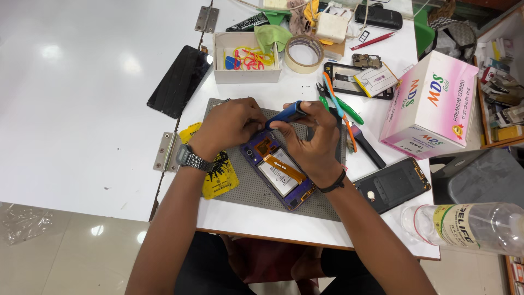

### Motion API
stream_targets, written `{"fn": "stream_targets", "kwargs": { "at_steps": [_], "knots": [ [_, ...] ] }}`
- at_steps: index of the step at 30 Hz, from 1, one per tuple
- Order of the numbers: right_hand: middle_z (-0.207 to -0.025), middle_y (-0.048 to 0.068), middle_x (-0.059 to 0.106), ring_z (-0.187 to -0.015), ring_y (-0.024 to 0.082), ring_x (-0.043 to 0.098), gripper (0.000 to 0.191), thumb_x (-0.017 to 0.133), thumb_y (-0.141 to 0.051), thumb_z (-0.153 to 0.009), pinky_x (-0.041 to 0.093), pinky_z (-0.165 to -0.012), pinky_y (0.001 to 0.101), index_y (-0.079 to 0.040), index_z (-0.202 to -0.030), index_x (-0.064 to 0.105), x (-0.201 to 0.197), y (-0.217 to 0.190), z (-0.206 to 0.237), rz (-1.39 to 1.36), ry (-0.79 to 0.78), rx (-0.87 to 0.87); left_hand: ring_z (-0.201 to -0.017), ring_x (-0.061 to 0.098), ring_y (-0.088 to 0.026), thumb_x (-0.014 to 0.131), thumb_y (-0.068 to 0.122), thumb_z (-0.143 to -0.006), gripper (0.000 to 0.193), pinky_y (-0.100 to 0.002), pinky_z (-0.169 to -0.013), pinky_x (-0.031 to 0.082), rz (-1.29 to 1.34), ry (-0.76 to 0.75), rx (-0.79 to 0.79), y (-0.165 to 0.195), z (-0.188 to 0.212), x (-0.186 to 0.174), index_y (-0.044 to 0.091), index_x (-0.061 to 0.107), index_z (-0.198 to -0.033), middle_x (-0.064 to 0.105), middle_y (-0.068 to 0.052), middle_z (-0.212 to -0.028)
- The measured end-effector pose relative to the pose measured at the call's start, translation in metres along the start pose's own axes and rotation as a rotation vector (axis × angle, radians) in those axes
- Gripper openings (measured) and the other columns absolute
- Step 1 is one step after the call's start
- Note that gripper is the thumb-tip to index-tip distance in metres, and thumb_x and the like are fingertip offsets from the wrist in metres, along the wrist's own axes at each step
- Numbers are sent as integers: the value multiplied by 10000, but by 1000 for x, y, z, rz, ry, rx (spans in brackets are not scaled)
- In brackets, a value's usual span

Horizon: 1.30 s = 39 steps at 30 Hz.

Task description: The person uses a blue precision screwdriver to unscrew screws from a disassembled smartphone lying on a repair mat, steadying the phone with the other hand and repositioning the tool repeatedly on different screws. Other phone parts and repair tools sit on the workbench around them.

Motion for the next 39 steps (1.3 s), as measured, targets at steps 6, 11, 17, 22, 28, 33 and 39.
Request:
{"fn": "stream_targets", "kwargs": {
  "at_steps": [6, 11, 17, 22, 28, 33, 39],
  "knots": [
    [-1179, 137, 633, -1068, 226, 754, 677, 845, -34, -932, 630, -882, 327, -109, -1381, 343, 0, -2, -1, 24, -7, -2, -878, 711, -267, 709, 135, -829, 147, -415, -761, 566, -36, 18, 37, 3, 1, -1, 167, 801, -939, 717, -16, -977],
    [-1201, 150, 620, -1099, 243, 751, 674, 839, -21, -937, 631, -888, 334, -107, -1384, 342, 1, -2, -1, 34, -8, 6, -884, 710, -266, 724, 125, -813, 152, -413, -758, 565, -41, 33, 62, 3, 3, -2, 160, 800, -939, 714, -20, -960],
    [-1236, 160, 598, -1120, 250, 743, 680, 847, -20, -930, 635, -883, 341, -109, -1390, 355, 3, 0, 1, 0, 10, 49, -885, 711, -259, 731, 127, -810, 157, -406, -757, 568, -56, 34, 55, 3, 3, -2, 164, 805, -943, 714, -19, -961],
    [-1235, 144, 610, -1131, 250, 744, 694, 861, -30, -922, 635, -886, 337, -106, -1395, 358, 4, 1, 3, -6, 22, 84, -886, 710, -259, 730, 132, -817, 161, -405, -750, 567, -68, 25, 41, 3, 4, -2, 170, 810, -951, 715, -20, -966],
    [-1220, 141, 623, -1138, 247, 745, 692, 859, -33, -931, 634, -897, 337, -108, -1400, 355, 5, 2, 4, -21, 24, 93, -888, 708, -260, 733, 137, -812, 162, -405, -747, 566, -80, 21, 48, 3, 4, -3, 170, 813, -949, 717, -21, -973],
    [-1208, 144, 639, -1120, 237, 747, 687, 852, -36, -939, 634, -903, 339, -107, -1404, 352, 5, 1, 3, -12, 12, 90, -898, 710, -253, 729, 141, -823, 143, -401, -754, 568, -83, 10, 39, 3, 3, -3, 161, 808, -941, 716, -18, -970],
    [-1199, 175, 631, -1078, 240, 756, 672, 845, -79, -937, 630, -876, 324, -108, -1390, 350, 6, -1, -1, 61, -17, 33, -881, 700, -263, 725, 143, -832, 106, -412, -743, 558, -71, 26, 42, -4, 4, 1, 151, 791, -915, 712, -29, -961]
  ]
}}
Point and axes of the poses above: each hand's wrist, its own z-axis away from the middle knuckle, its own x-axis out of the palm, y = z × x, the point moved 2 cm from there along -z, towards the middle knuckle
